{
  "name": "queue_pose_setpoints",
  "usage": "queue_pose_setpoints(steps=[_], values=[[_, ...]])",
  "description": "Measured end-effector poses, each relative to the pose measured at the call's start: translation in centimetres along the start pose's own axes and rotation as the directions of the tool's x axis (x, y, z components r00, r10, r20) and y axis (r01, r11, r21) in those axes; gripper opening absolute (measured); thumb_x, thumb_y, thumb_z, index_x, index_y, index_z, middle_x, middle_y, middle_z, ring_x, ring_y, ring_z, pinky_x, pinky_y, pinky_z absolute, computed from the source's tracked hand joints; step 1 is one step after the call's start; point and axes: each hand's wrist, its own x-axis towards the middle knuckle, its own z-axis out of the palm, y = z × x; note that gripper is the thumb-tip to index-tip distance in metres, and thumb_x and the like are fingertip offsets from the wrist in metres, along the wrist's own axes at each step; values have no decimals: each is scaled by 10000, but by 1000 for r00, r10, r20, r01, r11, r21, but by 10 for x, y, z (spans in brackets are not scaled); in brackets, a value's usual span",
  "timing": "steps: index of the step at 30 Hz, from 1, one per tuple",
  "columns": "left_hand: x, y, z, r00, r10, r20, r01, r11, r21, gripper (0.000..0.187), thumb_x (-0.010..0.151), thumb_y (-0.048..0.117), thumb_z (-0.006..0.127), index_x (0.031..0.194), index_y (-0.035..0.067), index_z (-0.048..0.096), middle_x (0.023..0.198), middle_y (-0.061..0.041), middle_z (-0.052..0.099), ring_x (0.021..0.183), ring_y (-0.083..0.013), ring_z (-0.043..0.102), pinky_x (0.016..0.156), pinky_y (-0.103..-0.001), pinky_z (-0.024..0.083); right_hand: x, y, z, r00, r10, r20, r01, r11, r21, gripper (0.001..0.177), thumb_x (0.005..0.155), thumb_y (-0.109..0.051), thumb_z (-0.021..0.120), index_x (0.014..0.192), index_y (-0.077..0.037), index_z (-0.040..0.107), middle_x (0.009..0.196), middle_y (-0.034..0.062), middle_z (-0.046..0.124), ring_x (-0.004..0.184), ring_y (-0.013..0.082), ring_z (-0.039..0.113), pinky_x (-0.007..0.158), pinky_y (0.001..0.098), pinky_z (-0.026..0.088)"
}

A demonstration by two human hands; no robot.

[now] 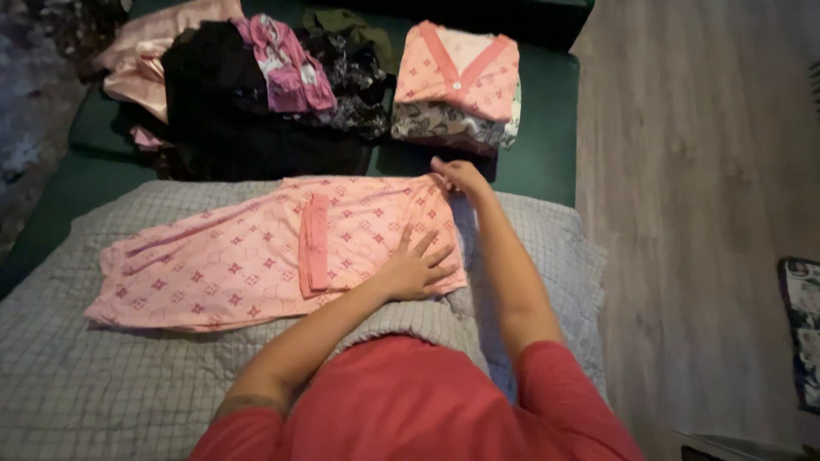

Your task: The person folds several garments on a bed, including a pink patterned top, a pink cartoon-print top, and a black top. Each item is smoothed, folded into a compact rectangle, and placed on a growing stack on the bed.

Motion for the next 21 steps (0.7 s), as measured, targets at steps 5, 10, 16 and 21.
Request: queue_pose_setpoints(steps=[5,10,16,21], values=[[-2,5,-11,1000,13,-14,-12,1000,14,596,916,603,510,1443,328,553,1639,-76,344,1516,-481,163,1093,-832,11,-2,10,7,973,-231,-15,231,973,-10,191,781,-114,840,909,19,787,765,58,733,647,111,648,594,283,524],[-4,7,-22,996,-35,80,33,999,23,507,992,613,490,1386,316,606,1613,-78,399,1564,-478,154,1140,-817,34,25,4,39,975,-132,-177,164,970,178,153,792,-7,788,942,25,787,737,124,700,548,187,557,508,340,408],[-1,-6,-9,970,-74,-231,17,971,-238,590,915,418,543,1442,156,577,1556,-159,447,1447,-419,312,1134,-712,186,-24,-12,54,509,-627,-590,528,769,-362,114,955,-103,717,1001,-19,777,888,100,761,772,171,716,706,298,545],[-2,-55,0,732,-603,-317,489,789,-372,482,1127,319,423,1546,97,508,1566,-154,518,1484,-316,426,1307,-562,289,-122,-3,97,738,-634,-231,471,729,-497,333,1073,-333,503,1247,-135,705,1189,141,679,1074,283,636,894,444,466]])
